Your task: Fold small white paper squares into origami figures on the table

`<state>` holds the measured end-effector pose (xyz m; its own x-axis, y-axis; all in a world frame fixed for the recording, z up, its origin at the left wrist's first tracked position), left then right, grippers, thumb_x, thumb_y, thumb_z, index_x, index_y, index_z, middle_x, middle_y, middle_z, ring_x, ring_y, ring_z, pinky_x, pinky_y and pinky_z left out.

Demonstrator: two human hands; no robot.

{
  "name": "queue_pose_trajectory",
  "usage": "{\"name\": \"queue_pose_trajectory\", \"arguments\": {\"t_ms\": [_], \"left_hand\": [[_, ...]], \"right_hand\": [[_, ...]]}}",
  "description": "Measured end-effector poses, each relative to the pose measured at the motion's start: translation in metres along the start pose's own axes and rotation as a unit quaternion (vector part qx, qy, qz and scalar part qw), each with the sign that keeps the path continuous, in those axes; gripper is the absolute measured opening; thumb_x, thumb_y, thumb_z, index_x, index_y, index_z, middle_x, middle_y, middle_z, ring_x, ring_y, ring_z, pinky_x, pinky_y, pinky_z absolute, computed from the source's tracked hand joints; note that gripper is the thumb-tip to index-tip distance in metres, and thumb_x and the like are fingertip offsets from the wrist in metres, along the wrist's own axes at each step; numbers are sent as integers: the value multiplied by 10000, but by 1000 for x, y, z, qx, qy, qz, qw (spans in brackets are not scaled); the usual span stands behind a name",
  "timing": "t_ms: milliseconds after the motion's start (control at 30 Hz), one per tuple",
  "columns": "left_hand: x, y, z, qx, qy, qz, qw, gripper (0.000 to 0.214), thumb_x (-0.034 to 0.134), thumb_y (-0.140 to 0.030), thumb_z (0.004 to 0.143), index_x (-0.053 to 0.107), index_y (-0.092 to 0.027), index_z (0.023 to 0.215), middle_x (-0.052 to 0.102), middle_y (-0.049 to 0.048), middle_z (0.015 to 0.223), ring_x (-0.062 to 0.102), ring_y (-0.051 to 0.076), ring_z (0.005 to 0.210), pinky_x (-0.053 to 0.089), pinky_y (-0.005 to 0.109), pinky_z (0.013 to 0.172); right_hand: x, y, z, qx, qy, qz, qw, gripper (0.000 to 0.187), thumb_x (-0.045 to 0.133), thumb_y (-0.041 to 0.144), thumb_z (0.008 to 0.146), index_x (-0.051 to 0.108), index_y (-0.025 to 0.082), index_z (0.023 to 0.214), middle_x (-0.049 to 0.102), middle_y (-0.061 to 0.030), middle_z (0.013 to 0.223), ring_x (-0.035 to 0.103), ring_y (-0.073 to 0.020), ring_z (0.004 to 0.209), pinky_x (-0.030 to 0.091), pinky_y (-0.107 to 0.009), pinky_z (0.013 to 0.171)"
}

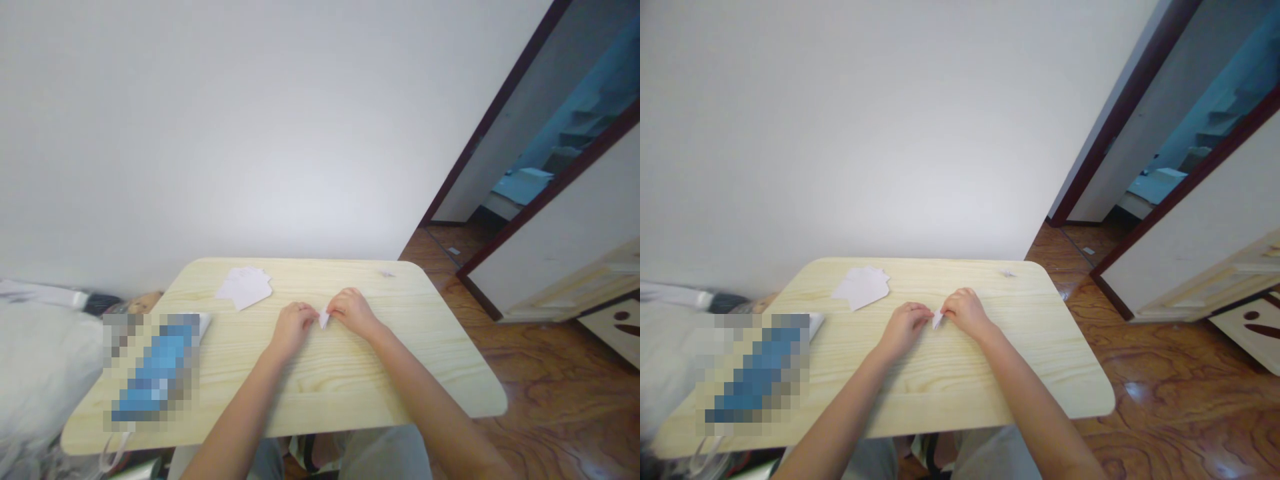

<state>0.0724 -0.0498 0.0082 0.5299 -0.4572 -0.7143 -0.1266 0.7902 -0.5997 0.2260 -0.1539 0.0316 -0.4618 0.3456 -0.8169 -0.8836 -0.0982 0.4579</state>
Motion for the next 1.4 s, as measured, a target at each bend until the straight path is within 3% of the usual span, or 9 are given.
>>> {"name": "queue_pose_trajectory", "arguments": {"t_ms": [267, 467, 733, 833, 1133, 1400], "left_hand": [[9, -8, 0, 69, 59, 57, 994, 216, 482, -237, 818, 660, -207, 937, 674, 52, 945, 584, 184, 877, 431, 328, 811], [10, -10, 2, 53, 77, 107, 990, 220, 492, -287, 819, 660, -214, 940, 674, 45, 933, 581, 178, 864, 437, 312, 789], [10, -7, 1, 34, 66, 109, 991, 210, 509, -307, 805, 673, -245, 920, 648, 32, 960, 560, 172, 884, 417, 304, 802], [10, -4, 1, 9, 54, 97, 994, 199, 550, -346, 770, 683, -260, 892, 632, 31, 966, 555, 174, 888, 407, 308, 804], [17, -12, 10, -146, 17, 108, 983, 202, 538, -368, 763, 687, -232, 772, 637, 28, 885, 544, 199, 885, 370, 353, 787], [22, -20, 14, -160, 1, 158, 974, 225, 498, -355, 786, 653, -194, 759, 610, 49, 854, 523, 207, 887, 359, 336, 760]], "right_hand": [[-3, -5, -24, -20, 60, -116, 991, 168, 559, 168, 785, 660, 242, 896, 676, -17, 883, 527, -163, 871, 326, -312, 813], [-3, -3, -26, -35, 75, -140, 987, 180, 527, 312, 822, 660, 261, 932, 670, -25, 903, 519, -170, 886, 329, -310, 814], [-2, -11, -22, -2, 83, -99, 992, 170, 529, 335, 817, 677, 269, 867, 665, -4, 907, 537, -152, 884, 332, -289, 800], [2, -12, -19, 32, 70, -82, 994, 185, 512, 316, 828, 674, 229, 847, 657, -19, 869, 543, -144, 844, 353, -262, 763], [10, -8, -16, 151, 44, -116, 981, 191, 511, 307, 815, 649, 187, 762, 615, -39, 826, 523, -146, 816, 337, -252, 734], [16, -1, -17, 186, 1, -125, 975, 163, 516, 321, 806, 617, 200, 764, 593, -30, 839, 496, -159, 849, 298, -282, 764]]}}
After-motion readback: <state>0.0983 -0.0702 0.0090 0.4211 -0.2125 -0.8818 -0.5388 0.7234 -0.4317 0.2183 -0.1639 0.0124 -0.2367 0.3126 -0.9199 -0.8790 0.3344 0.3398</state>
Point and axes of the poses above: each hand's wrist, its own z-axis towards the middle knuckle, its own x-axis out of the palm, y = z × x, the point moved 1 cm from there along z, towards the middle knuckle
